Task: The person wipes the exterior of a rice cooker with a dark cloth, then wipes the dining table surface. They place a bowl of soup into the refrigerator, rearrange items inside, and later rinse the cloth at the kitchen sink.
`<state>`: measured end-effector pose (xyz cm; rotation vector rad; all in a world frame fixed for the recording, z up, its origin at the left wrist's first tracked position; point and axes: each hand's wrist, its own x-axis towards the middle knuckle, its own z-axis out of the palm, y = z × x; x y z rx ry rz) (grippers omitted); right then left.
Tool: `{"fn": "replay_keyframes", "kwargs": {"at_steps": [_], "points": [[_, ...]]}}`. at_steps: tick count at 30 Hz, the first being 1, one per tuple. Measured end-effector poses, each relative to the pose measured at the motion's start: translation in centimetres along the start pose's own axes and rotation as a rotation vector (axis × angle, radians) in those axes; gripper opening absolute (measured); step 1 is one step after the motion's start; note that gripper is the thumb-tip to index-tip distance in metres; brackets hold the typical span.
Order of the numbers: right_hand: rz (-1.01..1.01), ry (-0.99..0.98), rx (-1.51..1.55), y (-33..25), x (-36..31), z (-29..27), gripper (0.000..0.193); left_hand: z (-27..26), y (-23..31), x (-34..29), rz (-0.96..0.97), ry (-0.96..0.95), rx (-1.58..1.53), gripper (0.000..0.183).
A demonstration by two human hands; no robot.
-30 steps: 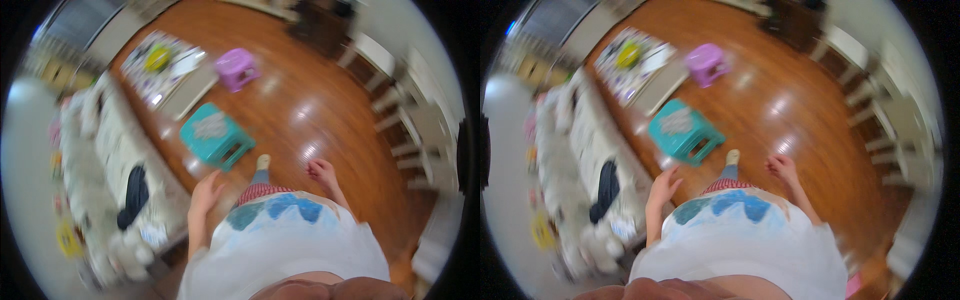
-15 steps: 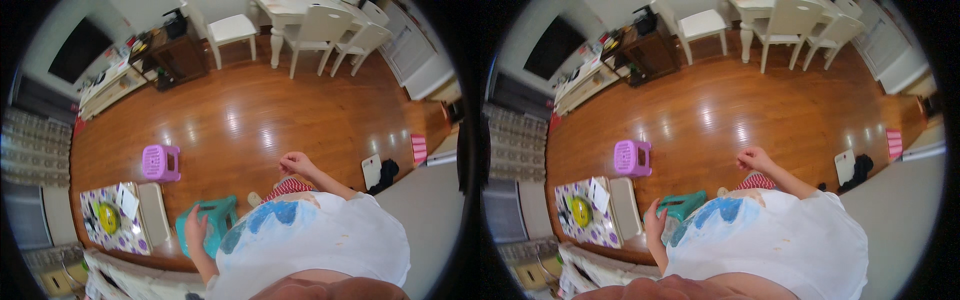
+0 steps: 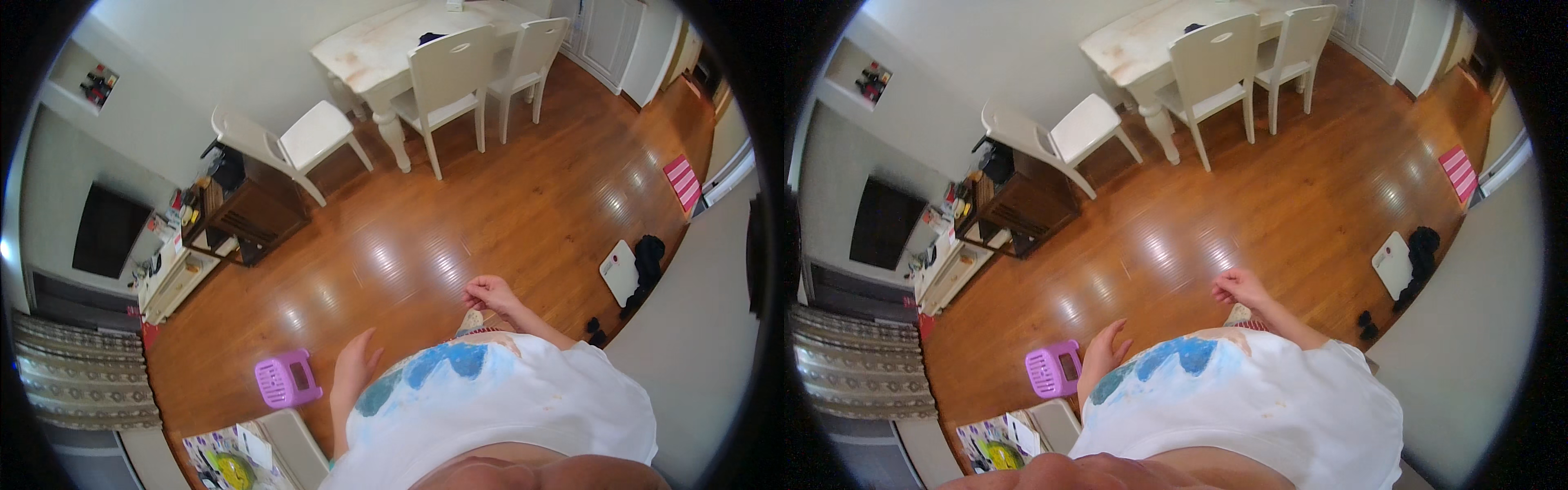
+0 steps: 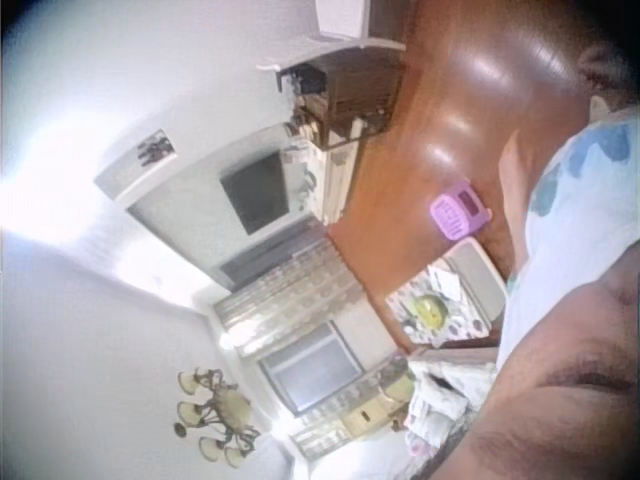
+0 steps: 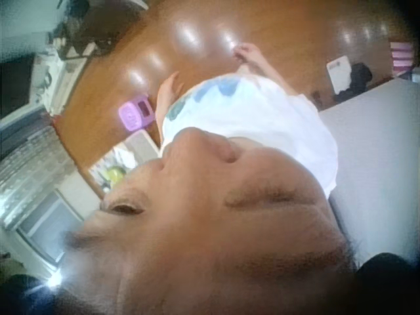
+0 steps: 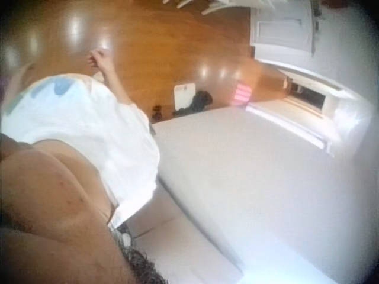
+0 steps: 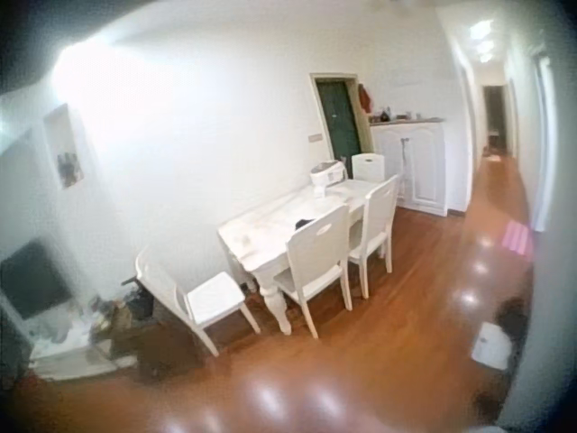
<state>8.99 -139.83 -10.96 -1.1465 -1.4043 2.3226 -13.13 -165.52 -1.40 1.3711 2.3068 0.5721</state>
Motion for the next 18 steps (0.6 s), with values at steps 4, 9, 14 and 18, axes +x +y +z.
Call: {"fn": "replay_keyframes", "kwargs": {"at_steps": [4,9,14,18], "points": [[-0.088,0.166,0.035,-4.6,2.1,-7.1,0.020,-0.2,2.9,9.1,0.106,-0.062,0.041,0.043],[-0.201,0.412,0.214,-7.9,1.8,-13.9,0.016,0.9,5.5,17.9,0.237,-0.108,0.043,0.044],[-0.172,0.559,0.368,-8.8,2.7,-18.4,0.015,2.0,7.0,27.6,0.281,-0.236,0.097,0.044],[-0.222,0.637,0.396,-10.5,5.5,-22.1,0.014,1.1,7.8,37.0,0.259,-0.185,0.021,0.042]]}}
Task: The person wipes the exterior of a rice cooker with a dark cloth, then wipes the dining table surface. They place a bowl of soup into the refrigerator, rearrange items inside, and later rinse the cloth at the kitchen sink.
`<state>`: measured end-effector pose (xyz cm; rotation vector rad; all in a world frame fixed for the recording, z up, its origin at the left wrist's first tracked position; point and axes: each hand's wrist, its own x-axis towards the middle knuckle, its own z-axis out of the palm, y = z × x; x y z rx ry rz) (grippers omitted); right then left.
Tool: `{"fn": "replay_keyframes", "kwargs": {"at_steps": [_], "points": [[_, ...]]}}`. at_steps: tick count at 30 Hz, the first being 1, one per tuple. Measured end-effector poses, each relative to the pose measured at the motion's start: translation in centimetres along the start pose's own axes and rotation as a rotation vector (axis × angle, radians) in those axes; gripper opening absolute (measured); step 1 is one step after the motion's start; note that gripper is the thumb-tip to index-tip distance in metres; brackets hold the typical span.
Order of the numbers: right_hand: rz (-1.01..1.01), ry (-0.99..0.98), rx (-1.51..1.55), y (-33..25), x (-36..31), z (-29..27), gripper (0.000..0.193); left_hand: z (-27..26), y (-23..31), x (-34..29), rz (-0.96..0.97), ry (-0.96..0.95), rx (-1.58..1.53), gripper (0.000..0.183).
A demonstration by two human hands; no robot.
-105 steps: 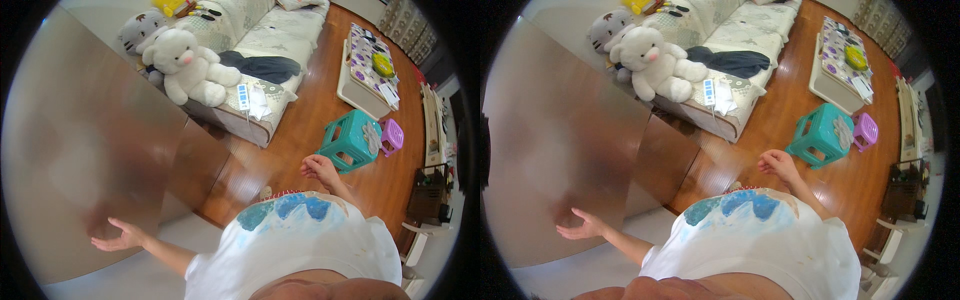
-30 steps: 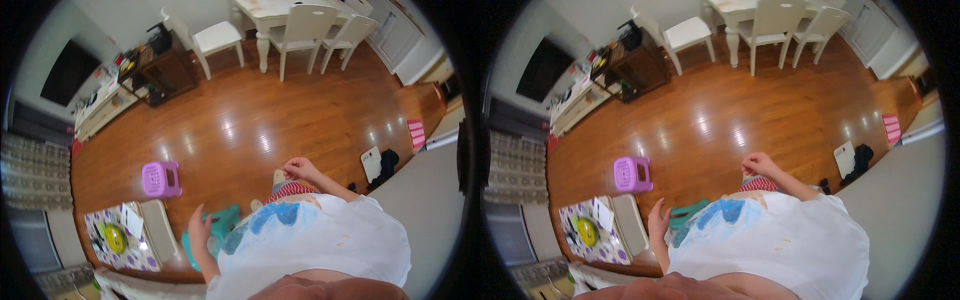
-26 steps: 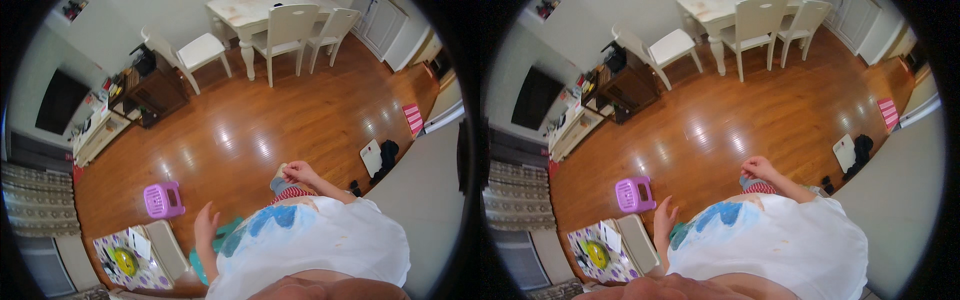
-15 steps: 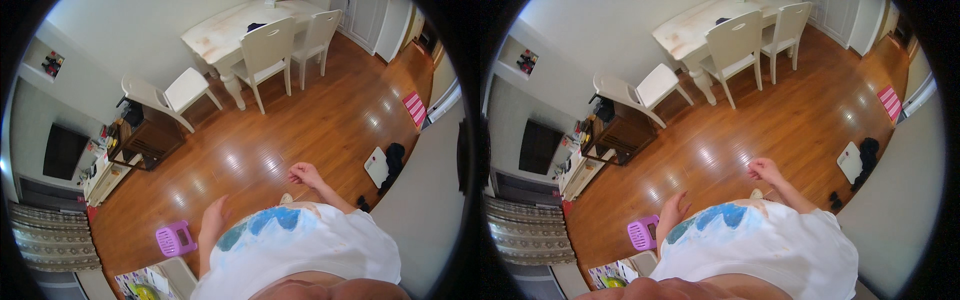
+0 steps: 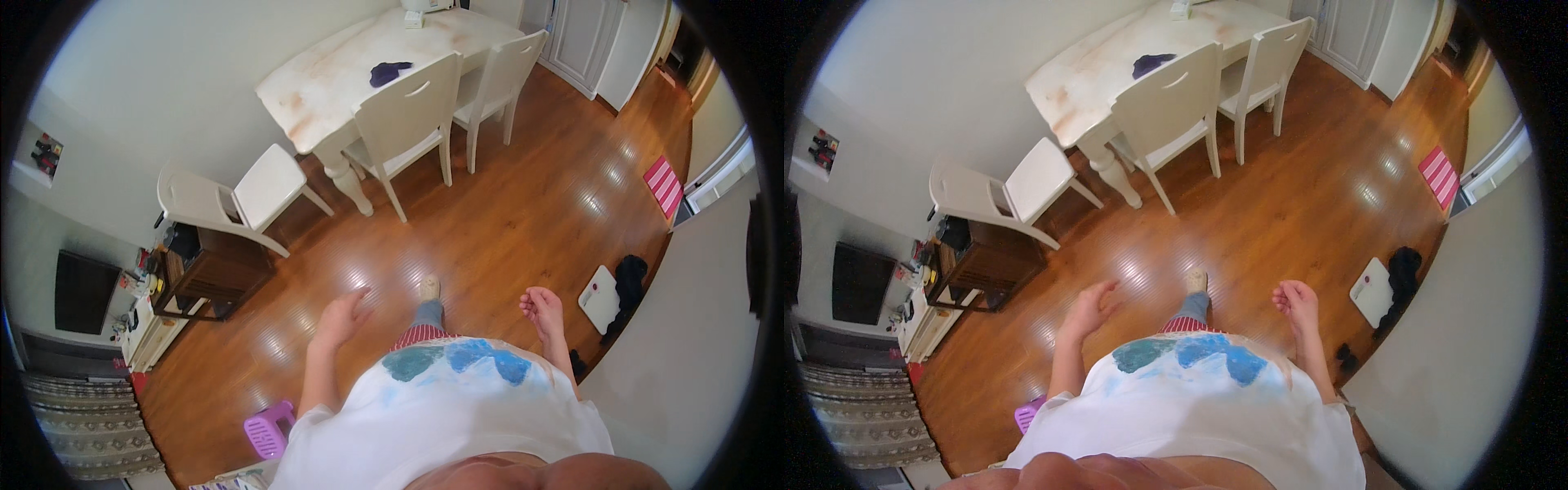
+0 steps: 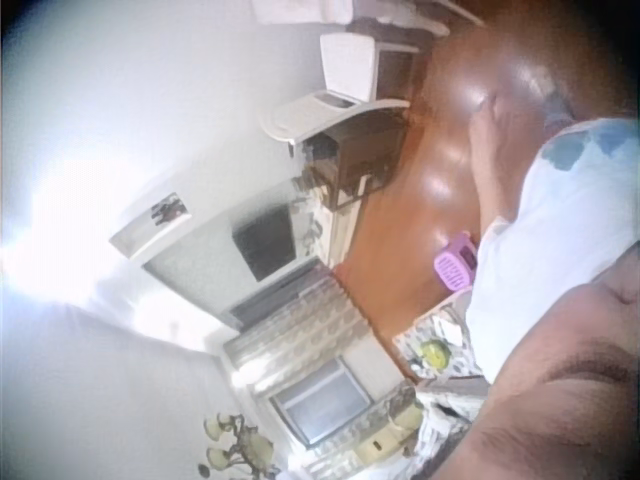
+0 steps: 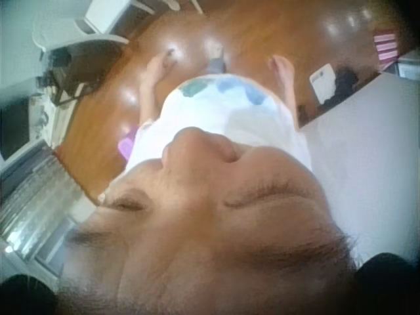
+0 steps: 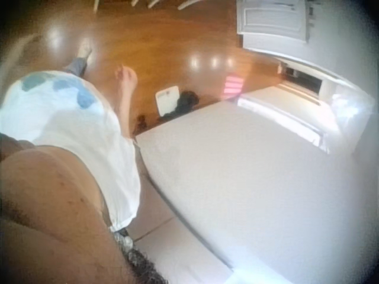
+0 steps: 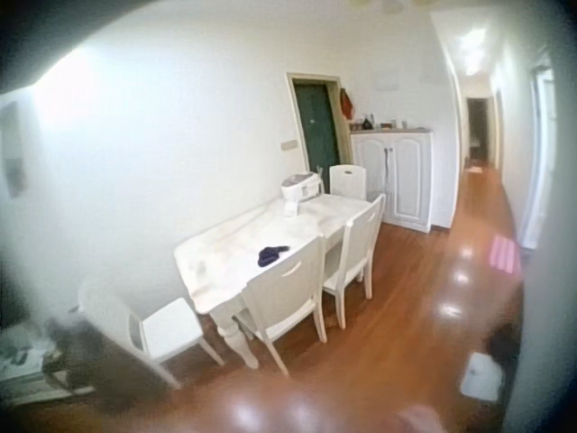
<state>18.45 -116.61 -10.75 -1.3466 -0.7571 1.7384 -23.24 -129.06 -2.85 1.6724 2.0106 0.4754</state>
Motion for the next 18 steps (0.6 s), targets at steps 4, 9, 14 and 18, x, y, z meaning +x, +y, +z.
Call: {"fn": "replay_keyframes", "kwargs": {"at_steps": [4,9,14,18], "points": [[-0.011,0.093,0.017,-3.0,5.6,1.0,0.014,-4.8,-2.0,10.6,0.041,0.165,-0.047,0.042],[-0.018,0.140,0.011,-8.0,12.9,3.2,0.015,-11.3,-2.0,26.0,0.051,0.291,-0.292,0.037],[0.010,0.251,-0.021,-10.9,17.5,3.2,0.016,-15.3,1.6,41.7,0.239,0.378,-0.275,0.037],[0.008,0.310,-0.027,-12.9,22.5,-0.4,0.015,-14.7,6.0,53.7,0.243,0.338,-0.420,0.039]]}}
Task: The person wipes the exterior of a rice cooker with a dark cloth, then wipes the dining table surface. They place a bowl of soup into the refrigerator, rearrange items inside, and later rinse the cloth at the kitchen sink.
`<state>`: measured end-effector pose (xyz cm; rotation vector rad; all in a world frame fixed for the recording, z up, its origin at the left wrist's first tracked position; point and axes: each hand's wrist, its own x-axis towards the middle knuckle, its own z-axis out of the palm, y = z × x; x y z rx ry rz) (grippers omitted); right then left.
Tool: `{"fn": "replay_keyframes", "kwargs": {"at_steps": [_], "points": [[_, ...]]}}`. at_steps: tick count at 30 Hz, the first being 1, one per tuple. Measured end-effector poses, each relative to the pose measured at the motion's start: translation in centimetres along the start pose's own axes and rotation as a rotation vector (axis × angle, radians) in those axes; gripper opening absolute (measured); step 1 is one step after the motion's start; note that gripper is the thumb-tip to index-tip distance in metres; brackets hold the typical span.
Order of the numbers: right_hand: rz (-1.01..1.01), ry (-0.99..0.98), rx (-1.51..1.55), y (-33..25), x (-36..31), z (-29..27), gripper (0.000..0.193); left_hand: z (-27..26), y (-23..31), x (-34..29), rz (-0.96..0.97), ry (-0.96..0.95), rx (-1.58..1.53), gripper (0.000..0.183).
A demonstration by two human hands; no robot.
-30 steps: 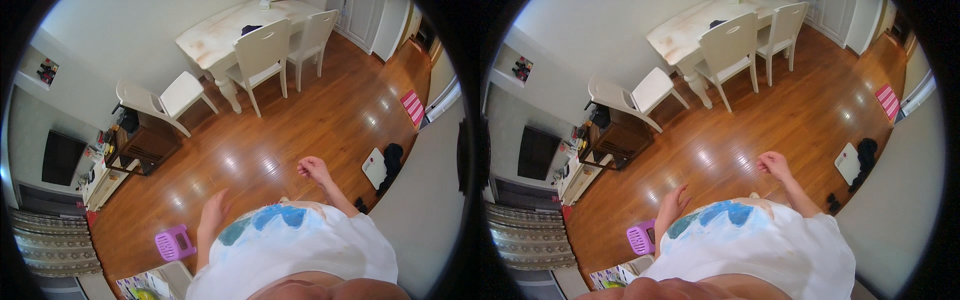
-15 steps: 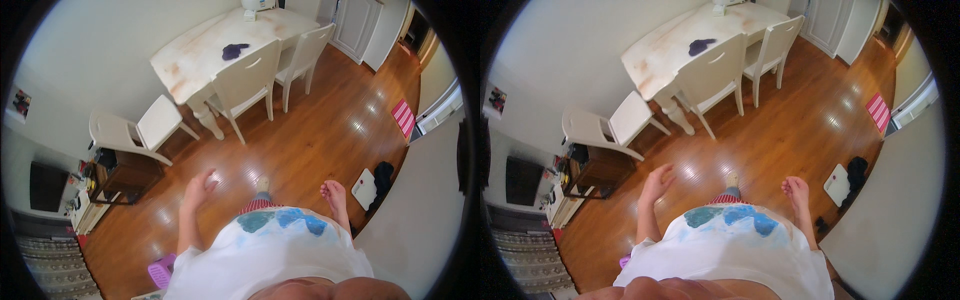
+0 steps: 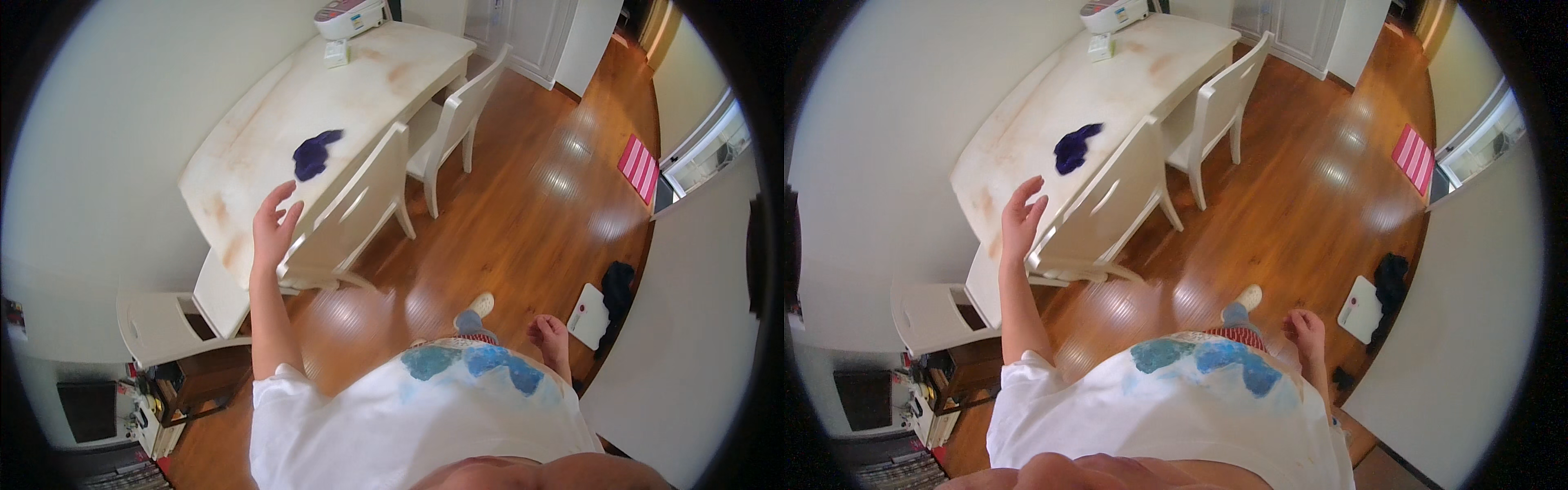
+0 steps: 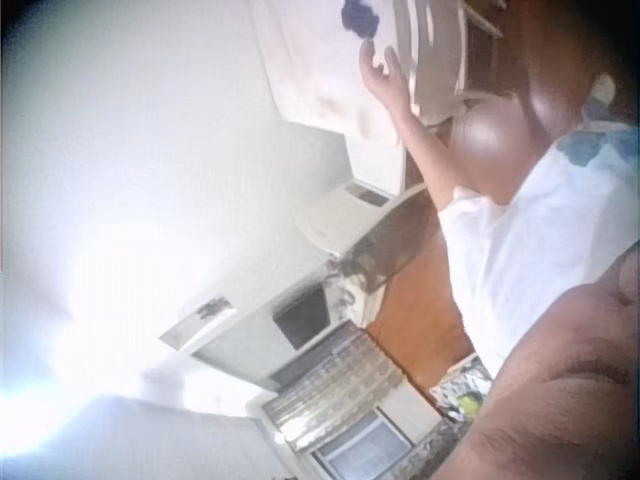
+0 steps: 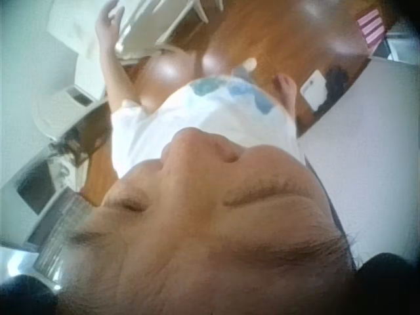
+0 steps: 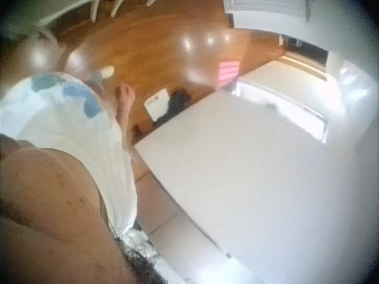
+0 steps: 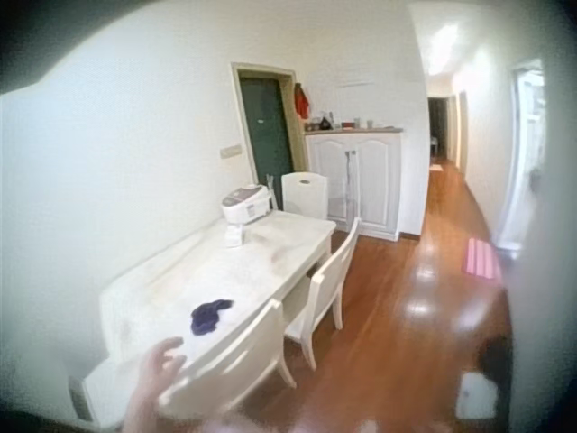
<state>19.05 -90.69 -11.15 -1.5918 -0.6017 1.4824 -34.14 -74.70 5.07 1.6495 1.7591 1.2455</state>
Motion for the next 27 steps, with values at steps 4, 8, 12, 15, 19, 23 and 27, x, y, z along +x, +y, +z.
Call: {"fn": "replay_keyframes", "kwargs": {"at_steps": [4,8,12,15,19,23,27], "points": [[-0.060,0.047,0.057,-3.2,8.0,-2.6,0.015,6.0,-1.4,8.2,-0.036,-0.094,-0.026,0.041],[-0.093,0.074,0.192,-8.1,15.5,-4.4,0.014,9.1,-5.6,15.2,-0.062,-0.282,0.411,0.057],[-0.098,0.042,0.126,-12.6,21.4,-6.9,0.013,10.4,-13.5,20.1,-0.255,-0.216,0.524,0.070],[-0.136,0.081,0.141,-14.4,25.3,-8.4,0.014,10.9,-18.9,22.1,-0.468,-0.109,0.472,0.083],[-0.156,0.182,0.113,-15.7,29.7,-8.2,0.016,13.2,-21.9,26.8,-0.872,-0.136,0.575,0.104],[-0.126,0.300,0.114,-19.7,33.8,-5.6,0.015,18.2,-21.6,33.9,-1.168,-0.051,0.922,0.114],[-0.070,0.259,-0.021,-25.0,36.4,-3.3,0.016,19.3,-24.1,37.2,-1.164,0.351,0.938,0.072]]}}
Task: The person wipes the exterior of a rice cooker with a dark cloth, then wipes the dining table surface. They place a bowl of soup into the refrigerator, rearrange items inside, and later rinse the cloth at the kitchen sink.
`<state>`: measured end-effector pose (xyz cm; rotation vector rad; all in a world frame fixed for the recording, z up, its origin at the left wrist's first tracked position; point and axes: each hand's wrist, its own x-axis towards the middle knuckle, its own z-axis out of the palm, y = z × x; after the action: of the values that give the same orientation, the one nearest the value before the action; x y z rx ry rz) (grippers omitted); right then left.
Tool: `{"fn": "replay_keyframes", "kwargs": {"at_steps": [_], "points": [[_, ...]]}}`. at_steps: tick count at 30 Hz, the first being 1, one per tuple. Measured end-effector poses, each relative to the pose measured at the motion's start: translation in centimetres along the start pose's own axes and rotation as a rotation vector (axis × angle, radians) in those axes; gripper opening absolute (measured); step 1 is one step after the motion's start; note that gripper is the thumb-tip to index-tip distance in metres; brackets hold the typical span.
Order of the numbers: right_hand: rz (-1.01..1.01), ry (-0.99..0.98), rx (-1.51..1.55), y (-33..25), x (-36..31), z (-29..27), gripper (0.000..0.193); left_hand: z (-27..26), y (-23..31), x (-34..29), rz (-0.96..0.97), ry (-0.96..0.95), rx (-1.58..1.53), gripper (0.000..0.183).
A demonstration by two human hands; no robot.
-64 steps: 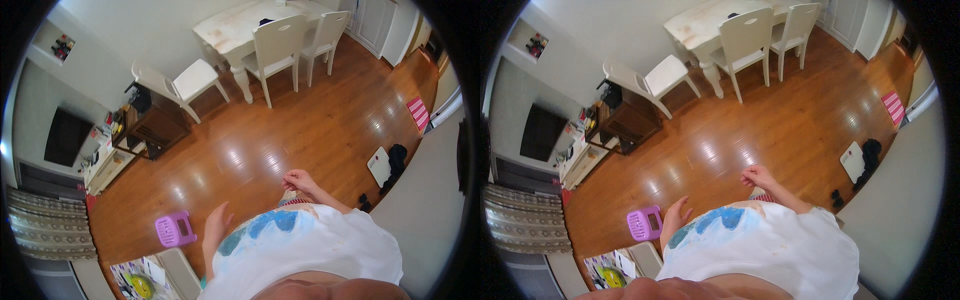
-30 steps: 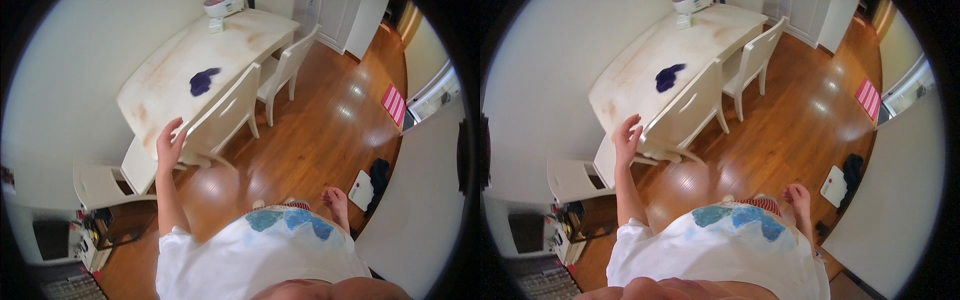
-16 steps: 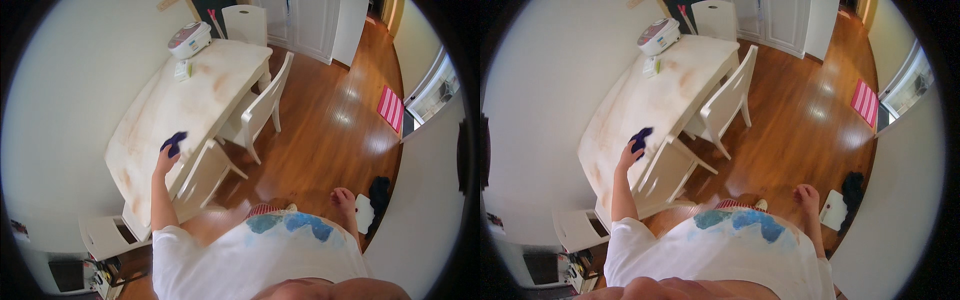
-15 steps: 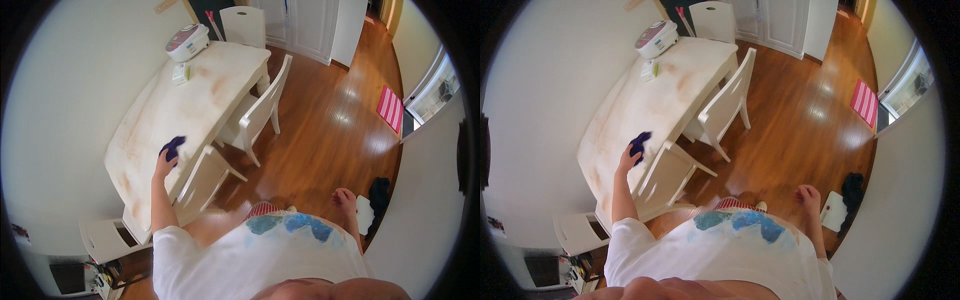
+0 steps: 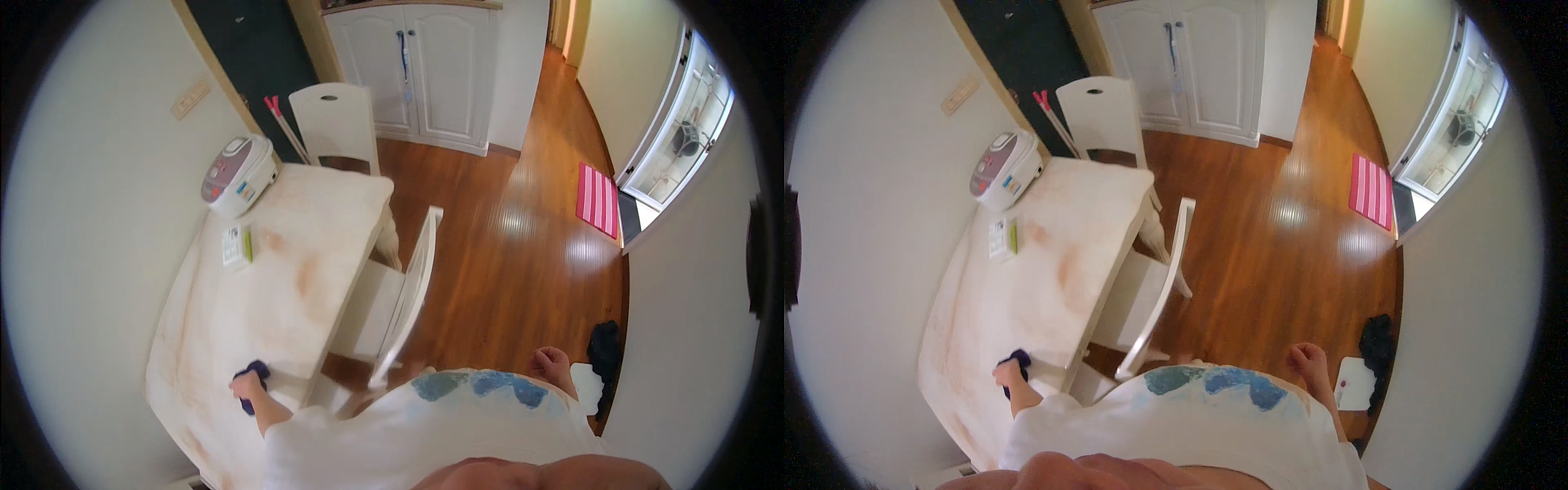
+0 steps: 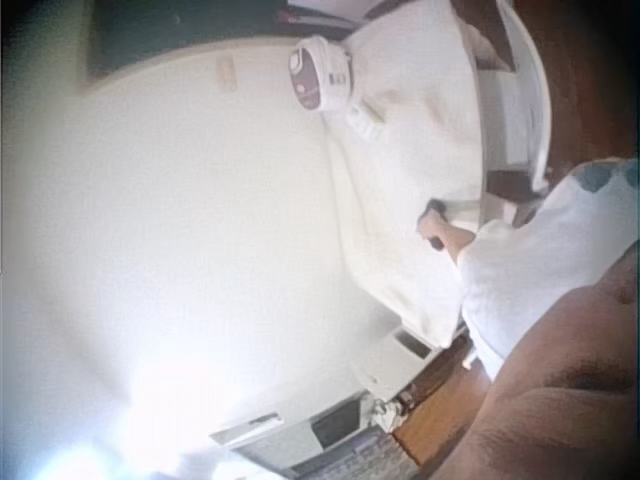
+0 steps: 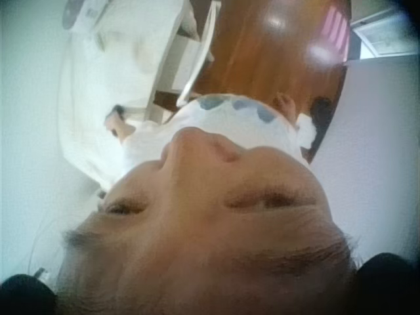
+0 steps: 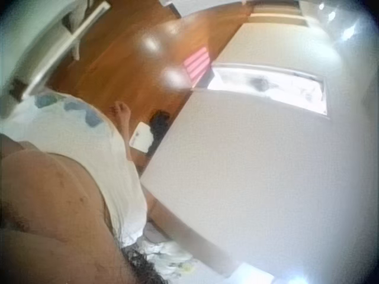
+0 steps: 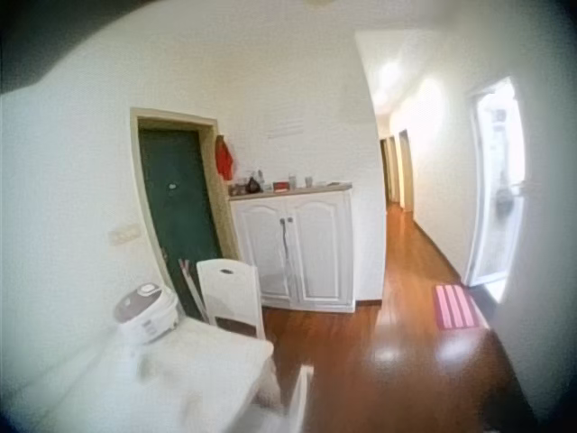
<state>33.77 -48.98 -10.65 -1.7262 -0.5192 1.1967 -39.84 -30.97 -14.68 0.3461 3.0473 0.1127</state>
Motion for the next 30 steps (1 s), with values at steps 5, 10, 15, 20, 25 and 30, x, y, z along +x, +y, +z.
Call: {"fn": "replay_keyframes", "kwargs": {"at_steps": [5,10,15,20,25,30], "points": [[0.042,0.040,-0.027,-3.3,3.7,1.9,0.016,1.9,7.3,1.7,0.348,-0.138,-0.052,0.037],[0.051,-0.048,-0.080,-5.3,10.0,2.7,0.017,2.7,21.5,-11.2,0.871,-0.079,-0.027,0.045],[-0.036,-0.182,-0.234,-10.0,18.8,0.2,0.017,3.0,26.5,-17.7,0.838,-0.134,-0.055,0.066],[-0.027,-0.044,-0.171,-14.6,26.5,-4.2,0.019,4.5,27.5,-18.2,0.733,-0.235,0.017,0.075],[-0.064,0.023,-0.100,-17.8,31.9,-9.6,0.015,5.4,31.0,-21.1,0.831,-0.279,0.021,0.064],[-0.091,0.054,0.029,-19.2,38.1,-10.8,0.016,5.8,36.8,-24.6,0.916,-0.229,0.000,0.061]]}}
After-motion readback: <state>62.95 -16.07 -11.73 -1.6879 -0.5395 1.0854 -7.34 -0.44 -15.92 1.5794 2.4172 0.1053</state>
